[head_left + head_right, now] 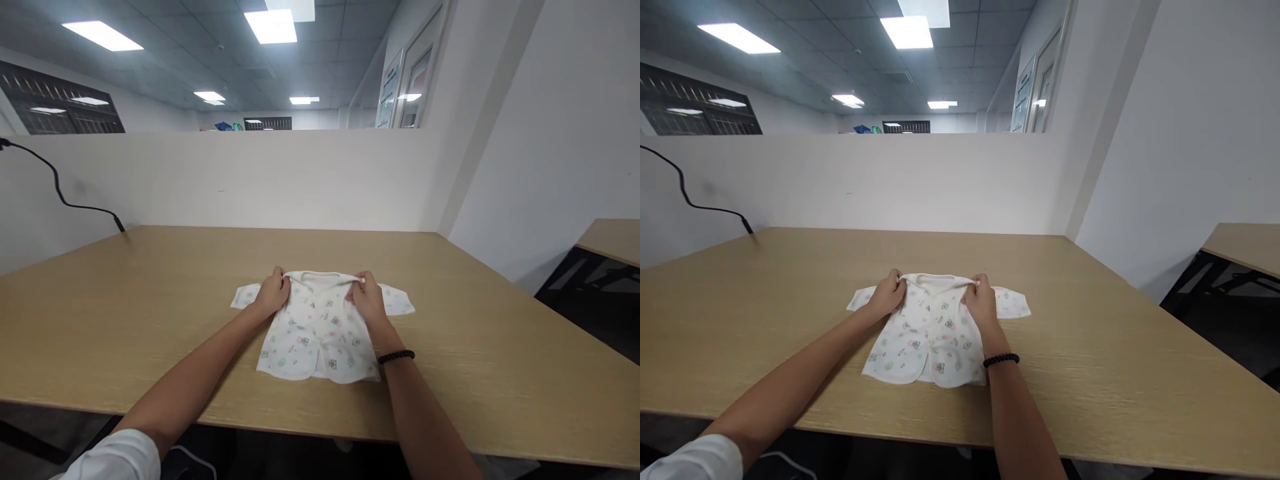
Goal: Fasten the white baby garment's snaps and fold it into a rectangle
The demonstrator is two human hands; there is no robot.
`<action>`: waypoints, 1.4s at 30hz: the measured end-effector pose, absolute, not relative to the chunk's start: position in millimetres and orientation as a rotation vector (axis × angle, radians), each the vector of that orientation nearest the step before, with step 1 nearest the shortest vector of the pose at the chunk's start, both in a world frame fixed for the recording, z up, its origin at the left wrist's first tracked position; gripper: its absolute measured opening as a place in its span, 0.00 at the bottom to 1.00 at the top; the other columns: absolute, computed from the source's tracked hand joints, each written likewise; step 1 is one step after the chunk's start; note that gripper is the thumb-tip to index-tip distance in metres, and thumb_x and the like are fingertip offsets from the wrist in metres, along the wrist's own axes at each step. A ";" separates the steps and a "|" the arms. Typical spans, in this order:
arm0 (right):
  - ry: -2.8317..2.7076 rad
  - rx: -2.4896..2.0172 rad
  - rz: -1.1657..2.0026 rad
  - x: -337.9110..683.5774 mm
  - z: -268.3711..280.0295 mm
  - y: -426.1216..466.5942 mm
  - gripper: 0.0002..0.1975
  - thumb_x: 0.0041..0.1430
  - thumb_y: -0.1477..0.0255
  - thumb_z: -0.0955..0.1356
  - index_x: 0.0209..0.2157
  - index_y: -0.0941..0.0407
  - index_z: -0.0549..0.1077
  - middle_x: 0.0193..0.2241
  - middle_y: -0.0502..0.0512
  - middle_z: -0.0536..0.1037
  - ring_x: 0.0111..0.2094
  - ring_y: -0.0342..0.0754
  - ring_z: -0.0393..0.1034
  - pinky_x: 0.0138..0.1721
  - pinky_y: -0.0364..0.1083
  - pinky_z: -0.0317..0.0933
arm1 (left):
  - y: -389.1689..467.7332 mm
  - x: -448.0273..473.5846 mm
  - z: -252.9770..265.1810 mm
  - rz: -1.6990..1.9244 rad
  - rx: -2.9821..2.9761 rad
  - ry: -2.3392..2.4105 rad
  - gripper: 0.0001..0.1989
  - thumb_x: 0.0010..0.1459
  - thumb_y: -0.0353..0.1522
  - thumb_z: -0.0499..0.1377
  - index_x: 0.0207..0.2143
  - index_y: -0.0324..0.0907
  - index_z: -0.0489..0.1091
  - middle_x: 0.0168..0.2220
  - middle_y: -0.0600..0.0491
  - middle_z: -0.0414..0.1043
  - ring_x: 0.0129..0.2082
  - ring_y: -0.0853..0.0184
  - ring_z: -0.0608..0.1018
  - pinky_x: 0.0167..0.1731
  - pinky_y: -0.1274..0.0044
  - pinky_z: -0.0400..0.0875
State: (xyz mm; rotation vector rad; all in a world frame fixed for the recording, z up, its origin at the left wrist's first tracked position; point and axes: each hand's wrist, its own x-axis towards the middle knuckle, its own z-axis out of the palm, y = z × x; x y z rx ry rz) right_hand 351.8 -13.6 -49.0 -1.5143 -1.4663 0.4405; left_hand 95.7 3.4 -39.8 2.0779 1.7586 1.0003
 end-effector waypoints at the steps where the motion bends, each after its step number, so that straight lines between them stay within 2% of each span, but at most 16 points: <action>1: -1.402 -1.396 0.474 349.9 -48.3 -12.6 0.12 0.60 0.69 0.58 0.43 0.55 0.65 0.27 0.52 0.76 0.28 0.48 0.71 0.30 0.44 0.60 | 3.5 97.3 -40.7 1.174 1.990 1.655 0.06 0.66 0.34 0.45 0.42 0.44 0.57 0.27 0.53 0.71 0.31 0.62 0.76 0.36 0.72 0.68; 5: -1.299 -1.092 0.385 345.4 -37.1 -14.3 0.10 0.56 0.65 0.62 0.38 0.54 0.66 0.37 0.55 0.76 0.38 0.49 0.69 0.38 0.45 0.60 | 1.9 101.9 -41.0 1.647 1.910 1.460 0.05 0.65 0.34 0.45 0.43 0.44 0.54 0.35 0.49 0.70 0.36 0.62 0.74 0.39 0.70 0.68; 8: -1.269 -1.097 0.310 348.5 -29.5 -20.0 0.08 0.51 0.65 0.64 0.31 0.55 0.67 0.33 0.53 0.76 0.38 0.50 0.68 0.40 0.46 0.59 | -1.4 98.6 -38.2 1.726 2.108 1.490 0.06 0.60 0.33 0.49 0.39 0.43 0.57 0.37 0.47 0.68 0.39 0.60 0.72 0.41 0.69 0.66; 11: -1.260 -1.259 0.217 352.8 -28.2 -26.5 0.10 0.53 0.65 0.62 0.23 0.54 0.65 0.22 0.49 0.70 0.28 0.48 0.64 0.32 0.44 0.55 | -7.4 90.4 -35.7 1.484 2.431 1.492 0.04 0.56 0.34 0.53 0.32 0.43 0.61 0.28 0.52 0.68 0.32 0.62 0.72 0.37 0.72 0.65; 14: -1.232 -1.539 -0.031 352.6 -28.8 -31.9 0.17 0.59 0.63 0.59 0.20 0.55 0.65 0.17 0.50 0.65 0.23 0.47 0.59 0.29 0.44 0.49 | -15.8 84.7 -33.6 1.083 2.702 1.452 0.10 0.57 0.38 0.53 0.26 0.43 0.63 0.20 0.55 0.65 0.23 0.65 0.70 0.30 0.75 0.62; 17: -1.224 -1.823 -0.294 349.6 -28.2 -35.3 0.13 0.60 0.65 0.62 0.28 0.56 0.72 0.17 0.51 0.66 0.23 0.48 0.59 0.30 0.45 0.47 | -24.1 87.7 -28.8 0.875 2.808 1.467 0.14 0.58 0.41 0.52 0.26 0.42 0.68 0.19 0.53 0.67 0.22 0.65 0.71 0.27 0.76 0.60; 19: -1.272 -1.879 -0.407 349.4 -27.4 -37.1 0.09 0.58 0.70 0.63 0.37 0.57 0.74 0.20 0.53 0.68 0.26 0.50 0.61 0.32 0.46 0.48 | -29.3 94.3 -23.4 0.797 2.814 1.530 0.15 0.58 0.42 0.52 0.29 0.41 0.70 0.21 0.52 0.69 0.24 0.64 0.73 0.27 0.76 0.60; 22: -1.285 -1.817 -0.568 352.8 -25.7 -39.9 0.15 0.55 0.78 0.63 0.44 0.57 0.73 0.31 0.60 0.71 0.36 0.55 0.63 0.40 0.51 0.51 | -38.5 107.4 -14.4 0.632 2.778 1.731 0.19 0.59 0.44 0.51 0.28 0.40 0.72 0.22 0.48 0.71 0.25 0.61 0.75 0.27 0.75 0.61; 24: -1.260 -1.789 -0.623 355.0 -24.2 -41.7 0.19 0.54 0.81 0.62 0.46 0.56 0.73 0.40 0.65 0.70 0.43 0.59 0.61 0.45 0.55 0.49 | -45.7 115.9 -9.9 0.516 2.767 1.804 0.21 0.60 0.44 0.50 0.25 0.40 0.72 0.22 0.46 0.70 0.26 0.59 0.75 0.27 0.73 0.62; 29: -1.666 -1.727 -0.426 348.5 -26.7 -39.3 0.24 0.59 0.79 0.59 0.55 0.56 0.69 0.53 0.67 0.66 0.55 0.62 0.56 0.55 0.58 0.46 | -54.8 129.8 -11.2 0.500 2.830 1.651 0.18 0.62 0.40 0.48 0.30 0.41 0.73 0.27 0.44 0.71 0.34 0.56 0.75 0.37 0.69 0.67; 31: -1.924 -1.728 -0.262 342.5 -34.4 -36.1 0.24 0.63 0.74 0.58 0.60 0.57 0.64 0.58 0.67 0.64 0.59 0.61 0.54 0.57 0.56 0.47 | -51.2 131.0 -17.1 0.515 2.848 1.540 0.16 0.62 0.38 0.48 0.35 0.42 0.74 0.33 0.43 0.73 0.39 0.55 0.74 0.42 0.67 0.67; 33: -2.102 -1.851 -0.060 337.0 -45.5 -33.7 0.28 0.66 0.63 0.58 0.64 0.58 0.58 0.63 0.67 0.57 0.63 0.61 0.48 0.59 0.57 0.46 | -45.0 129.0 -24.4 0.452 2.846 1.456 0.15 0.61 0.36 0.50 0.43 0.42 0.73 0.39 0.43 0.72 0.43 0.55 0.73 0.46 0.67 0.67; 35: -2.198 -2.015 0.138 333.6 -55.9 -33.0 0.34 0.66 0.54 0.55 0.67 0.57 0.52 0.67 0.65 0.49 0.67 0.61 0.40 0.61 0.61 0.41 | -39.1 123.9 -30.1 0.347 2.842 1.370 0.18 0.59 0.35 0.52 0.50 0.44 0.70 0.44 0.43 0.70 0.45 0.55 0.72 0.48 0.66 0.66; 38: -2.260 -2.105 0.312 333.2 -62.5 -34.6 0.38 0.64 0.47 0.51 0.69 0.52 0.47 0.69 0.59 0.43 0.69 0.60 0.32 0.62 0.64 0.32 | -35.6 114.1 -30.3 0.179 2.789 1.241 0.27 0.57 0.35 0.54 0.60 0.50 0.63 0.51 0.45 0.66 0.51 0.53 0.70 0.52 0.64 0.63; 40: -2.269 -2.101 0.361 334.9 -59.9 -36.4 0.39 0.63 0.44 0.52 0.69 0.51 0.47 0.70 0.57 0.42 0.69 0.60 0.32 0.63 0.65 0.30 | -37.7 109.5 -24.5 0.066 2.709 1.226 0.31 0.55 0.38 0.56 0.63 0.55 0.59 0.54 0.46 0.64 0.55 0.50 0.67 0.53 0.63 0.61; 42: -2.278 -2.074 0.386 336.7 -53.9 -37.9 0.39 0.62 0.44 0.54 0.68 0.50 0.50 0.69 0.57 0.44 0.68 0.61 0.36 0.62 0.66 0.32 | -42.3 108.1 -16.7 -0.034 2.627 1.249 0.34 0.52 0.41 0.59 0.63 0.58 0.58 0.54 0.46 0.65 0.54 0.48 0.68 0.51 0.63 0.63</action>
